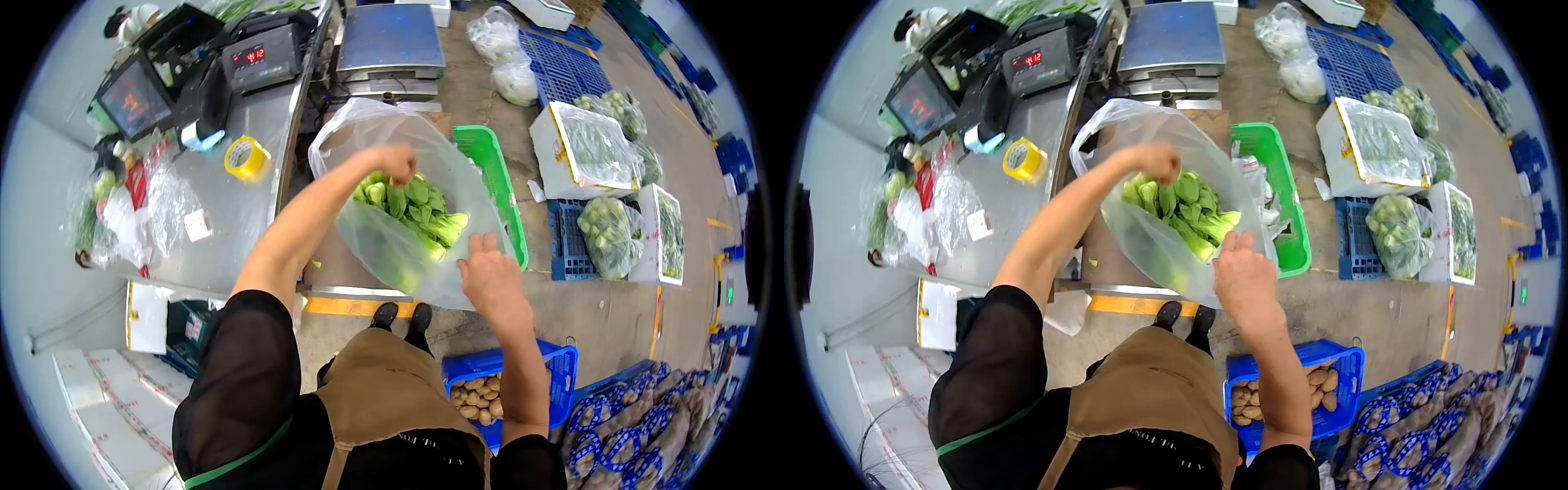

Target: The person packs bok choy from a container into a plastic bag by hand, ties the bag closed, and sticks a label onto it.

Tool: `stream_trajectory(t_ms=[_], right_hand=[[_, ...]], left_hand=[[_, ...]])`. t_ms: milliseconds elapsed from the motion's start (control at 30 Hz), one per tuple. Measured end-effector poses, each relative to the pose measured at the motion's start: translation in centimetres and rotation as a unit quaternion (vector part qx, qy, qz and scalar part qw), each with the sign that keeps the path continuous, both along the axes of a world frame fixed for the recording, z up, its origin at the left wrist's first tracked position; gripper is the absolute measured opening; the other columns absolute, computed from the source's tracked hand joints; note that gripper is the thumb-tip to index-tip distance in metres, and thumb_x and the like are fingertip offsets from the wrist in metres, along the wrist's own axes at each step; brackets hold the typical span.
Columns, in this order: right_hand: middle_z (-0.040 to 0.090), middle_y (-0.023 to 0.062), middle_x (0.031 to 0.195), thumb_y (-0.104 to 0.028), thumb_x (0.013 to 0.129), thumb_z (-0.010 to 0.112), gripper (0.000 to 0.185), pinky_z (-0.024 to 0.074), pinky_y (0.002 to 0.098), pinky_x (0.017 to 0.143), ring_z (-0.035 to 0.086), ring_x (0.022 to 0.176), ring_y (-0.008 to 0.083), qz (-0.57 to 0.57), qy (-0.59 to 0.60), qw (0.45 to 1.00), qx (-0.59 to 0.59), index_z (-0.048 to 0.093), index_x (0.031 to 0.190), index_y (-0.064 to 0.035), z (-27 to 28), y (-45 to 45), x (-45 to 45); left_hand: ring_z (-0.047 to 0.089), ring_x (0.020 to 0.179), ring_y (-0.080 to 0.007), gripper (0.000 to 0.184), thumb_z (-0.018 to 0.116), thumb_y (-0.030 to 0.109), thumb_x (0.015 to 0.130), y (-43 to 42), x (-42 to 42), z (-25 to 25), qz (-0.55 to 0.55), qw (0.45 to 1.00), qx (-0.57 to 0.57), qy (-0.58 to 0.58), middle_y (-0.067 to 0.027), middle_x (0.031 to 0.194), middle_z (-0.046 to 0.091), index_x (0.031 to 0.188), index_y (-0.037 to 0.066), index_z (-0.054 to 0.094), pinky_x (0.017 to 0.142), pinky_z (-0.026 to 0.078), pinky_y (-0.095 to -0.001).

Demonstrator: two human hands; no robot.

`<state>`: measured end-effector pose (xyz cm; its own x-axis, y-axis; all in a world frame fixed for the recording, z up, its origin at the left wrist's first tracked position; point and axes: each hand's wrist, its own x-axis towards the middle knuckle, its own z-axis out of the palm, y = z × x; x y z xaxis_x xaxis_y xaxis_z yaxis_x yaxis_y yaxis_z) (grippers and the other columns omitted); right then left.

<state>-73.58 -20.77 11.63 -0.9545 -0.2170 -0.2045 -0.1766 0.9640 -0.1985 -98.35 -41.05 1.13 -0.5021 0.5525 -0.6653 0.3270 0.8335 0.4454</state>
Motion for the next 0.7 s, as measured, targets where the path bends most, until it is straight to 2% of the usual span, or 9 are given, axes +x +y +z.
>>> stream_trajectory(t_ms=[100, 167, 200, 267, 300, 333, 500, 633, 700], right_hand=[[0.057, 0.0200, 0.100, -0.021, 0.085, 0.059, 0.033, 0.0516, 0.0448, 0.067, 0.063, 0.077, 0.0355, 0.019, -0.032, 0.999, 0.004, 0.050, 0.109, 0.0001, -0.5, -0.8, 1.0], [0.061, 0.0198, 0.093, -0.008, 0.079, 0.058, 0.031, 0.0511, 0.0456, 0.063, 0.064, 0.080, 0.0337, 0.011, -0.099, 0.994, -0.032, 0.051, 0.108, -0.0008, -0.1, -1.7, 1.9], [0.062, 0.0202, 0.084, -0.006, 0.075, 0.059, 0.033, 0.0510, 0.0443, 0.061, 0.065, 0.077, 0.0331, -0.001, -0.086, 0.990, -0.115, 0.051, 0.106, -0.0010, -0.6, -2.0, 2.6], [0.062, 0.0162, 0.076, -0.003, 0.074, 0.059, 0.020, 0.0497, 0.0393, 0.058, 0.063, 0.071, 0.0296, 0.011, -0.019, 0.988, -0.151, 0.055, 0.093, -0.0019, -0.4, -3.0, 4.4], [0.059, 0.0130, 0.078, -0.007, 0.074, 0.059, 0.015, 0.0474, 0.0379, 0.059, 0.061, 0.072, 0.0266, -0.003, 0.075, 0.989, -0.128, 0.055, 0.089, -0.0033, -1.9, -3.6, 4.9], [0.057, 0.0098, 0.080, -0.010, 0.074, 0.059, 0.012, 0.0451, 0.0364, 0.060, 0.059, 0.073, 0.0236, -0.025, 0.170, 0.980, -0.100, 0.054, 0.084, -0.0048, -3.4, -4.3, 5.6], [0.053, 0.0112, 0.095, -0.014, 0.076, 0.055, 0.016, 0.0411, 0.0400, 0.077, 0.055, 0.092, 0.0248, -0.090, 0.329, 0.922, -0.181, 0.054, 0.089, -0.0065, -3.4, 1.5, 14.8], [0.053, 0.0151, 0.108, -0.010, 0.073, 0.059, 0.035, 0.0415, 0.0426, 0.083, 0.053, 0.101, 0.0311, -0.320, 0.226, 0.903, -0.179, 0.052, 0.108, -0.0043, -7.3, 7.5, 26.3], [0.052, 0.0167, 0.116, -0.005, 0.068, 0.063, 0.052, 0.0432, 0.0435, 0.086, 0.051, 0.109, 0.0343, -0.487, 0.244, 0.827, -0.142, 0.049, 0.118, -0.0025, -10.9, 9.6, 35.4]], left_hand=[[0.061, 0.099, -0.0303, 0.044, 0.065, 0.013, 0.065, -0.2, 3.2, -7.7, -0.067, 0.986, -0.013, 0.149, -0.0178, 0.109, 0.064, 0.108, 0.005, 0.062, 0.081, 0.050, -0.0405], [0.049, 0.117, -0.0341, 0.066, 0.072, 0.017, 0.068, 0.1, 4.1, -10.1, -0.144, 0.941, 0.135, 0.274, -0.0185, 0.124, 0.053, 0.129, 0.011, 0.048, 0.095, 0.041, -0.0430], [0.044, 0.121, -0.0354, 0.067, 0.070, 0.017, 0.072, -0.5, 3.9, -14.0, -0.141, 0.924, 0.121, 0.334, -0.0182, 0.125, 0.051, 0.134, 0.014, 0.044, 0.099, 0.037, -0.0433], [0.036, 0.130, -0.0344, 0.058, 0.060, 0.007, 0.076, -0.4, 4.8, -12.6, -0.128, 0.961, 0.059, 0.236, -0.0167, 0.136, 0.045, 0.133, 0.012, 0.046, 0.106, 0.032, -0.0413], [0.044, 0.123, -0.0335, 0.054, 0.055, 0.005, 0.078, -3.5, 1.1, -20.0, -0.166, 0.930, 0.079, 0.319, -0.0181, 0.131, 0.049, 0.131, 0.012, 0.046, 0.101, 0.037, -0.0417], [0.045, 0.121, -0.0344, 0.050, 0.053, 0.006, 0.078, -5.0, -0.6, -22.6, -0.177, 0.923, 0.114, 0.323, -0.0183, 0.129, 0.050, 0.128, 0.009, 0.049, 0.101, 0.036, -0.0414], [0.031, 0.131, -0.0377, 0.061, 0.048, 0.005, 0.079, -3.0, -0.5, -20.3, -0.217, 0.933, -0.051, 0.284, -0.0196, 0.144, 0.034, 0.138, 0.004, 0.037, 0.106, 0.031, -0.0414], [0.037, 0.128, -0.0379, 0.060, 0.050, 0.006, 0.084, -2.4, 0.4, -16.9, -0.172, 0.926, 0.023, 0.335, -0.0225, 0.144, 0.032, 0.141, 0.003, 0.031, 0.102, 0.035, -0.0419], [0.045, 0.122, -0.0390, 0.051, 0.051, 0.007, 0.088, -3.4, 1.9, -14.8, 0.006, 0.978, 0.159, 0.132, -0.0233, 0.137, 0.042, 0.137, 0.003, 0.039, 0.099, 0.040, -0.0415]])
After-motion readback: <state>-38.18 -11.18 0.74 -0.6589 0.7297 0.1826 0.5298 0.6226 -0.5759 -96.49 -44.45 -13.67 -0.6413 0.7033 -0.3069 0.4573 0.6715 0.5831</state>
